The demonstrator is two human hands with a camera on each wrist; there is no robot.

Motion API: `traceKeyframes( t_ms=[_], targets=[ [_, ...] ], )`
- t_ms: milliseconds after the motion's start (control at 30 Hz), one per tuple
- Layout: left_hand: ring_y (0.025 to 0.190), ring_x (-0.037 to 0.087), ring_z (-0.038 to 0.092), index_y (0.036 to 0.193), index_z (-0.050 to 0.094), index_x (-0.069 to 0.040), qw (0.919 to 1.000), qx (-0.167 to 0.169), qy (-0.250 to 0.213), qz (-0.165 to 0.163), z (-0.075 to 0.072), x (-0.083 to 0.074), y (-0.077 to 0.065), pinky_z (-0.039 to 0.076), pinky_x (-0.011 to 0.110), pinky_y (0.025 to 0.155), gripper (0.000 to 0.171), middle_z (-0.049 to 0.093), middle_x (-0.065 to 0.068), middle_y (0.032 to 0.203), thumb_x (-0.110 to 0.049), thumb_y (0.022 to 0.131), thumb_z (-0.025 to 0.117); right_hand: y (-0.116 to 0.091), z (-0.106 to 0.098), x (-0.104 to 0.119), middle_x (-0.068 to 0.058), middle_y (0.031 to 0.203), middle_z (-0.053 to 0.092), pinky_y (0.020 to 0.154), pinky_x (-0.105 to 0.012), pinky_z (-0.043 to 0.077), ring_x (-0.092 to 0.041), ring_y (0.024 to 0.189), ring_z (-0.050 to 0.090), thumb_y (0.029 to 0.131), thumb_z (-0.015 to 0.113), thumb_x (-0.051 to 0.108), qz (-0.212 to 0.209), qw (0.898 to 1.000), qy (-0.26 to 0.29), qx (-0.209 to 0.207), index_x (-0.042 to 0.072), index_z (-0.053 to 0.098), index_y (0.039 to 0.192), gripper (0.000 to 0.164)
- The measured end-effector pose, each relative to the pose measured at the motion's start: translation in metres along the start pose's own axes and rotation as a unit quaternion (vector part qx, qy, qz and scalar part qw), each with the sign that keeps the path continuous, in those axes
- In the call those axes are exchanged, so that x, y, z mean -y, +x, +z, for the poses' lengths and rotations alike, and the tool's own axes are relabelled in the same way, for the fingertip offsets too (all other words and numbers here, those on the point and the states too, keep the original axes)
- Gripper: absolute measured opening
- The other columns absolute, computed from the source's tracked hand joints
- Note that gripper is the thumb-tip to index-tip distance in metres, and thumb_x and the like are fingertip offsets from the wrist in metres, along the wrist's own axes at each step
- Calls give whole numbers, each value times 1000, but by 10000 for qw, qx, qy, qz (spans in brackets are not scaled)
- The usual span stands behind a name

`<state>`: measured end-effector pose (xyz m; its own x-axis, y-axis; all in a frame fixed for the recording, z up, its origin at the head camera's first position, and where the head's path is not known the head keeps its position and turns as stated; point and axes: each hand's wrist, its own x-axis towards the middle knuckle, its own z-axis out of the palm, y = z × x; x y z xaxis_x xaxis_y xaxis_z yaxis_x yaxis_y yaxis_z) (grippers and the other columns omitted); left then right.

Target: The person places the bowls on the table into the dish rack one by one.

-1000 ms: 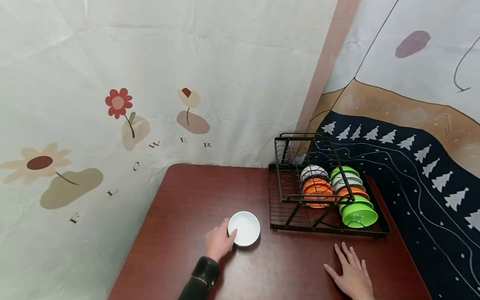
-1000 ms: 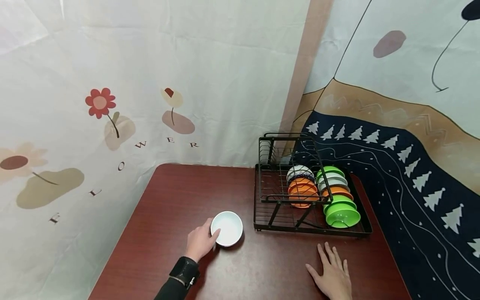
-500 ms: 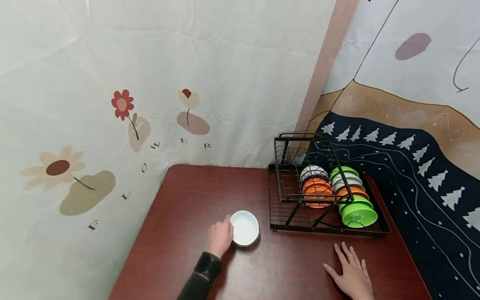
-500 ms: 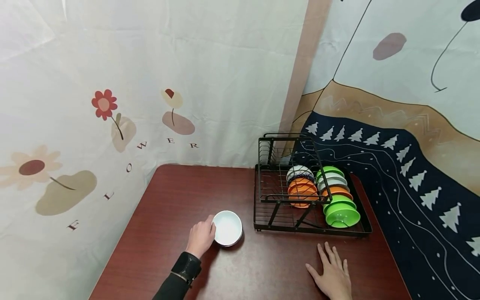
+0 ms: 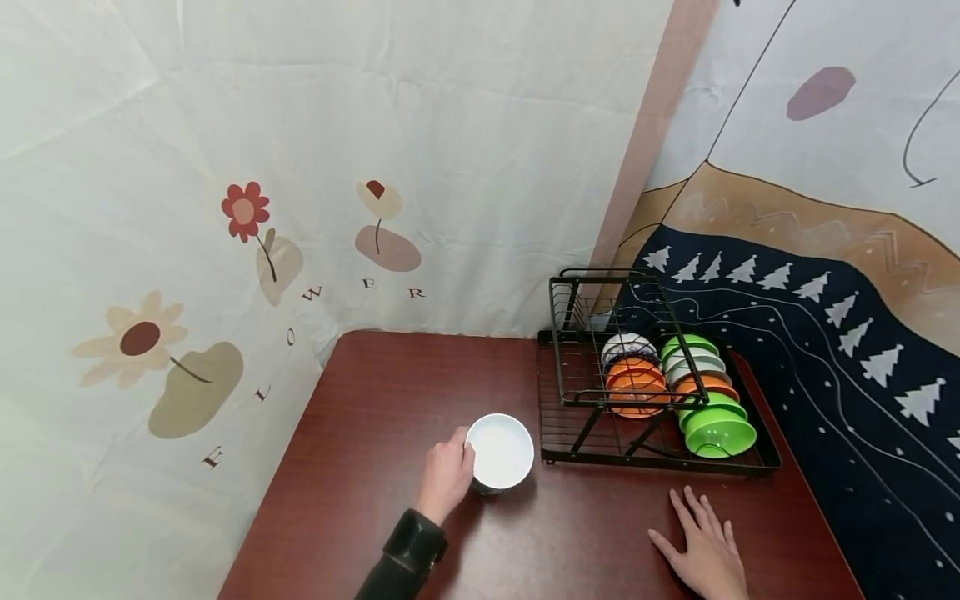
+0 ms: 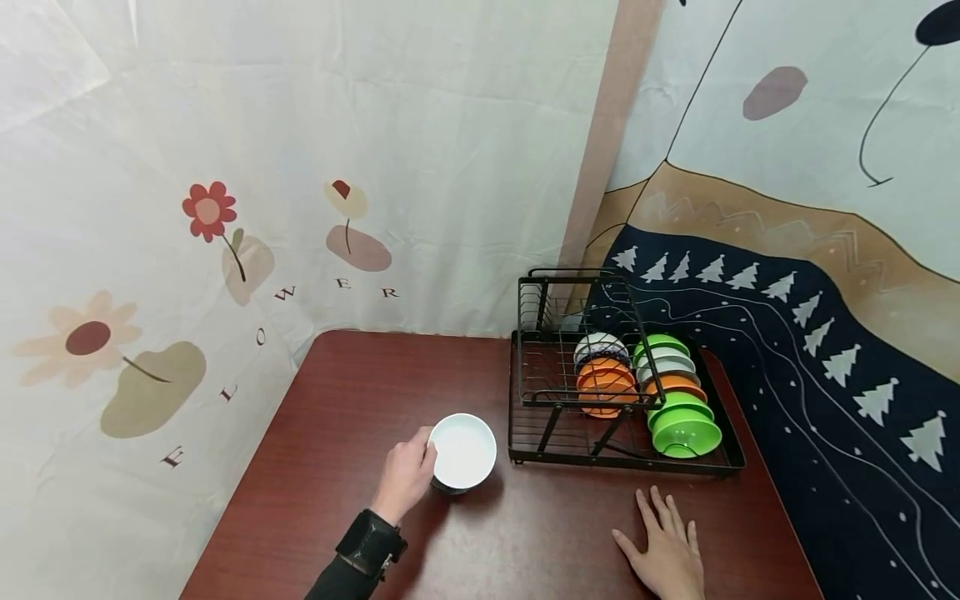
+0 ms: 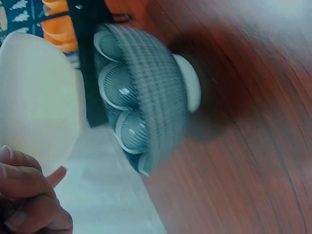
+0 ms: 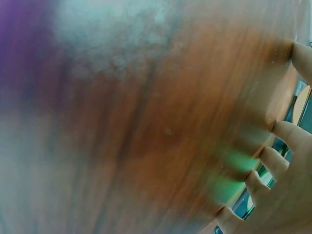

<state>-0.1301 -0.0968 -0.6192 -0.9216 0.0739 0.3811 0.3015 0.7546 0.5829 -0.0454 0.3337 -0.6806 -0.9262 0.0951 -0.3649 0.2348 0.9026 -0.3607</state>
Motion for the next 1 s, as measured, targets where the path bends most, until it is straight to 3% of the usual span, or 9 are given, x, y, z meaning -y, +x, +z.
traceKeyframes(
  t_ms=[33, 133, 367, 533, 700, 767, 867, 933, 1000],
  targets=[
    [77, 42, 77, 115, 73, 1, 9999, 110, -99, -64, -10, -15, 1, 59, 52, 65, 20, 80, 24, 87, -5, 100, 61, 0, 0, 0, -40, 176, 18, 126, -87, 7, -65, 162, 12, 97, 62, 80, -6, 10000, 5, -8, -3, 31, 170, 115],
    [86, 38, 80, 117, 74, 1, 9989, 419, -110, -200, -18, -38, 1, 62, 48, 71, 20, 82, 23, 97, -3, 100, 62, 0, 0, -1, -40, 176, 18, 125, -87, 7, -65, 162, 12, 97, 62, 80, -24, 10000, 5, -41, -3, 31, 170, 114],
    [93, 33, 82, 120, 76, -5, 9949, 885, -470, -121, -10, -61, -9, 64, 44, 75, 23, 84, 18, 106, -4, 102, 61, 0, 0, -1, -40, 175, 19, 125, -87, 8, -65, 162, 13, 98, 62, 79, -33, 9999, -18, -106, -3, 32, 170, 113],
    [86, 33, 81, 117, 75, -8, 9943, 662, -731, 402, 7, -55, -18, 61, 43, 69, 21, 84, 15, 100, -7, 103, 59, 1, 0, -1, -40, 175, 19, 125, -87, 8, -65, 162, 13, 97, 62, 79, -23, 9999, -19, -115, -3, 33, 170, 113],
    [80, 24, 78, 117, 75, -12, 9941, 328, -555, 869, 39, -26, -23, 55, 45, 61, 23, 83, 9, 98, -16, 108, 55, 3, -1, 2, -40, 175, 23, 126, -87, 11, -65, 161, 16, 98, 62, 78, -21, 9998, -125, -163, -2, 35, 169, 111],
    [80, 24, 78, 117, 75, -11, 9940, 310, -551, 889, 41, -25, -23, 55, 44, 60, 23, 84, 9, 98, -15, 108, 55, 2, -3, 5, -40, 173, 26, 126, -86, 14, -66, 161, 19, 99, 64, 76, -62, 9995, -192, -241, -3, 37, 168, 108],
    [82, 26, 79, 118, 75, -8, 9936, 500, -721, 715, 30, -34, -25, 58, 41, 63, 21, 84, 11, 99, -13, 106, 58, -2, -6, 15, -41, 170, 35, 128, -82, 19, -65, 159, 26, 101, 66, 69, -146, 9985, -201, -483, -3, 43, 165, 100],
    [84, 29, 80, 118, 75, -6, 9932, 598, -785, 623, 26, -38, -26, 60, 42, 66, 21, 84, 13, 101, -10, 105, 59, -7, -7, 29, -39, 166, 43, 125, -81, 28, -63, 155, 36, 103, 66, 66, -166, 9969, -30, -763, 0, 48, 164, 91],
    [83, 26, 80, 119, 75, -9, 9943, 566, -616, 659, 32, -33, -27, 58, 46, 64, 21, 84, 10, 99, -13, 105, 59, -13, -7, 47, -34, 159, 55, 117, -79, 41, -60, 148, 50, 107, 65, 59, -296, 9918, 380, -1183, 4, 53, 162, 79]
  ],
)
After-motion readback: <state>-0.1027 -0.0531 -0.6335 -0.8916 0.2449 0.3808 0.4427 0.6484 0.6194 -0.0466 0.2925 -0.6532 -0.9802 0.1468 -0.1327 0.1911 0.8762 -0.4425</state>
